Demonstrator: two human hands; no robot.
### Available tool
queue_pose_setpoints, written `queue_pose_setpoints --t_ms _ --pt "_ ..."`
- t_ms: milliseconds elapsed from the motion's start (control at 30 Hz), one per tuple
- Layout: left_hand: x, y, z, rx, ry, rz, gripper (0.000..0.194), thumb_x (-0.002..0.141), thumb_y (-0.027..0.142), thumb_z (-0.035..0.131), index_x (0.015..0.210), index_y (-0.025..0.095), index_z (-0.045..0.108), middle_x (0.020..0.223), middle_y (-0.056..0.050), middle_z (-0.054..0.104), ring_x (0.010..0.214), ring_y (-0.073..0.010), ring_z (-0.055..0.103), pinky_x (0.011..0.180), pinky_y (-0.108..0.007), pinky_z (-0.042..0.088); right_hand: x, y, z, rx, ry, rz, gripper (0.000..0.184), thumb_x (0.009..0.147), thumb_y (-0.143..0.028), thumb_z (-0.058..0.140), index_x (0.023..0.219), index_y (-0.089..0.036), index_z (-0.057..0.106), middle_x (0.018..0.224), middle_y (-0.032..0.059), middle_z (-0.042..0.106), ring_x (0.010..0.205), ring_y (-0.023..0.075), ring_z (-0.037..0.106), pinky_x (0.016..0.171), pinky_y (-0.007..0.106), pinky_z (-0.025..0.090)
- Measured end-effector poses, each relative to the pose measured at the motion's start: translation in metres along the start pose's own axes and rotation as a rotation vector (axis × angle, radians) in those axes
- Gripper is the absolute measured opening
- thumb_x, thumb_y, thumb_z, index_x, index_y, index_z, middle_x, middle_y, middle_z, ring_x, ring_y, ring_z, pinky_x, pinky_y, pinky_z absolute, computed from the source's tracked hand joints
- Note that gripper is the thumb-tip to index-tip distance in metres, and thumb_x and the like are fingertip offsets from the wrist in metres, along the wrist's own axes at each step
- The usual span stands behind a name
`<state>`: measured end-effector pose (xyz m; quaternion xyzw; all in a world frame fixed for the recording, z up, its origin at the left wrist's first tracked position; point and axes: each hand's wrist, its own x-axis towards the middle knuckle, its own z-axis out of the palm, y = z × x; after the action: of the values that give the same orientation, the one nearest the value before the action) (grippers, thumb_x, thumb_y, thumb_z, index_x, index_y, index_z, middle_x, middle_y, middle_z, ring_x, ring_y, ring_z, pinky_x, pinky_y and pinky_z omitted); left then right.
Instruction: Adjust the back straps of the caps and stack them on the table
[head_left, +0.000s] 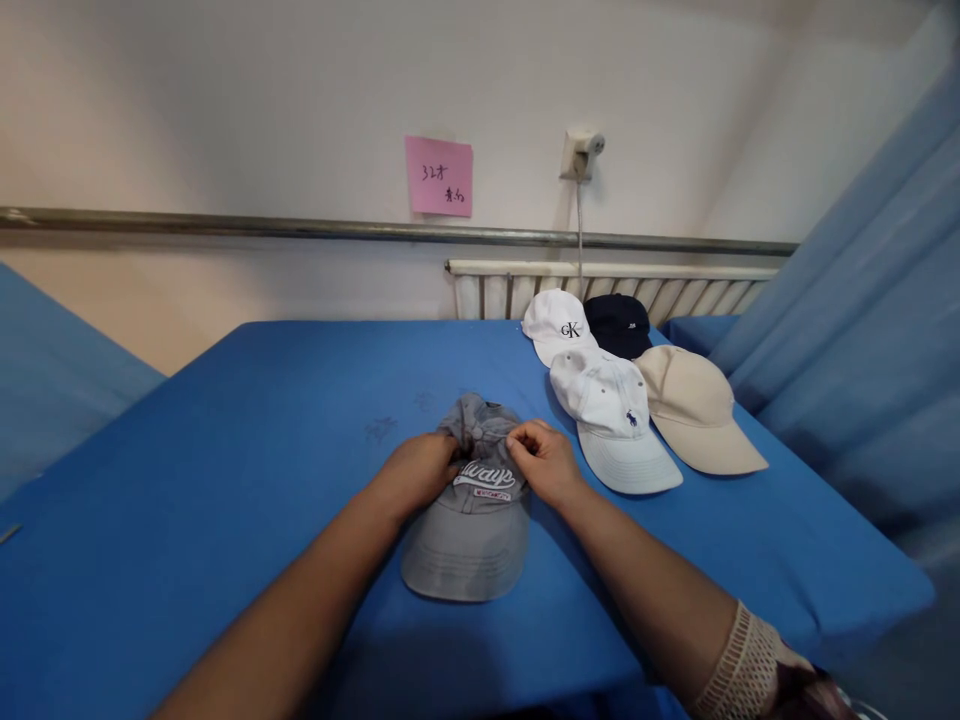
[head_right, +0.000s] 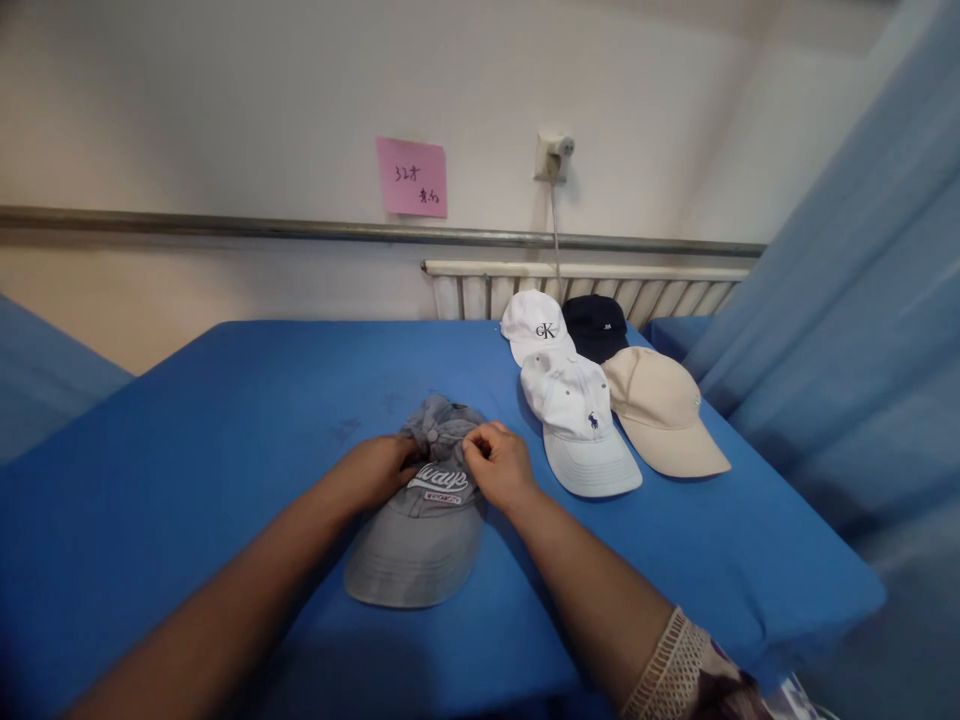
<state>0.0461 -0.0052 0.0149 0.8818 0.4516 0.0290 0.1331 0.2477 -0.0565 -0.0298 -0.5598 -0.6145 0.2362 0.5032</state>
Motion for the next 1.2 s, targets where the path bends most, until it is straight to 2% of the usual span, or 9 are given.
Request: queue_pose_setpoints --t_ms 100,200,400,467,700,900,1000,1100,1200 --pt "0.001 0.006 -0.001 0.069 -0.034 -0.016 0.016 0.080 0.025 0.055 0.077 0.020 0.069 0.080 -0.010 0.073 0.073 -0.0243 0.066 0.066 -0.030 0.043 0.001 0.003 0.001 0.019 0.000 0.009 0.017 0.083 -0.031 0.056 0.073 -0.021 0.065 0.074 0.0001 0.061 0.066 0.0147 0.057 0.063 0.026 0.043" --pt "-0.004 0.004 -0.005 0.021 0.022 -0.033 0.015 0.078 0.024 0.053 0.075 0.020 0.066 0.075 -0.008 0.070 0.068 -0.0224 0.063 0.064 -0.030 0.040 0.002 0.003 -0.002 0.033 0.012 -0.012 0.016 0.083 -0.030 0.057 0.073 -0.020 0.065 0.073 -0.0002 0.060 0.066 0.0147 0.057 0.063 0.026 0.043" --pt "-0.022 -0.007 -0.020 -0.514 0.322 -0.096 0.018 0.078 0.036 0.052 0.077 0.020 0.059 0.069 0.000 0.061 0.062 -0.0155 0.056 0.059 -0.026 0.042 0.003 -0.006 -0.009 0.091 0.167 -0.084 0.016 0.085 -0.028 0.056 0.073 -0.020 0.064 0.072 -0.0002 0.059 0.068 0.0148 0.055 0.066 0.026 0.043" --pt "-0.026 -0.006 -0.021 -0.644 0.379 -0.099 0.019 0.078 0.038 0.053 0.077 0.019 0.058 0.069 0.001 0.059 0.063 -0.0147 0.055 0.060 -0.025 0.043 0.003 -0.007 -0.010 0.098 0.186 -0.094 0.016 0.085 -0.028 0.055 0.074 -0.020 0.064 0.073 -0.0001 0.059 0.068 0.0148 0.055 0.066 0.026 0.043" --pt "-0.033 -0.007 -0.023 -0.556 0.271 -0.013 0.010 0.076 0.027 0.055 0.071 0.019 0.057 0.065 0.002 0.057 0.062 -0.0133 0.051 0.057 -0.024 0.039 0.004 -0.007 -0.010 0.074 0.178 -0.083 0.017 0.085 -0.029 0.055 0.073 -0.020 0.063 0.072 -0.0001 0.059 0.067 0.0149 0.054 0.065 0.026 0.043" --pt "-0.039 -0.018 -0.031 -0.755 0.112 0.005 0.017 0.076 0.034 0.058 0.067 0.020 0.053 0.057 0.003 0.052 0.053 -0.0119 0.048 0.052 -0.024 0.040 0.004 -0.008 -0.012 0.045 0.167 -0.133 0.016 0.086 -0.027 0.054 0.073 -0.021 0.062 0.072 0.0005 0.059 0.069 0.0156 0.056 0.068 0.027 0.044" --pt "-0.036 -0.022 -0.028 -0.782 0.210 -0.051 0.021 0.078 0.039 0.058 0.069 0.019 0.055 0.060 0.002 0.056 0.056 -0.0129 0.052 0.055 -0.025 0.043 0.004 -0.007 -0.010 0.056 0.132 -0.125 0.016 0.085 -0.027 0.055 0.072 -0.021 0.062 0.072 0.0005 0.059 0.069 0.0154 0.056 0.066 0.027 0.044" --pt "-0.031 -0.025 -0.024 -0.652 0.316 -0.052 0.019 0.075 0.036 0.062 0.083 0.018 0.062 0.073 -0.001 0.063 0.067 -0.0157 0.058 0.065 -0.028 0.048 0.004 -0.005 -0.008 0.075 0.123 -0.108 0.016 0.084 -0.027 0.056 0.072 -0.020 0.063 0.072 0.0007 0.060 0.068 0.0154 0.056 0.066 0.027 0.044" --pt "-0.027 -0.025 -0.019 -0.466 0.304 0.032 0.025 0.076 0.032 0.061 0.095 0.018 0.068 0.085 -0.004 0.067 0.077 -0.0176 0.060 0.073 -0.030 0.049 0.003 -0.004 -0.007 0.076 0.121 -0.102 0.016 0.084 -0.028 0.056 0.072 -0.020 0.063 0.072 0.0007 0.060 0.068 0.0153 0.056 0.066 0.027 0.044"
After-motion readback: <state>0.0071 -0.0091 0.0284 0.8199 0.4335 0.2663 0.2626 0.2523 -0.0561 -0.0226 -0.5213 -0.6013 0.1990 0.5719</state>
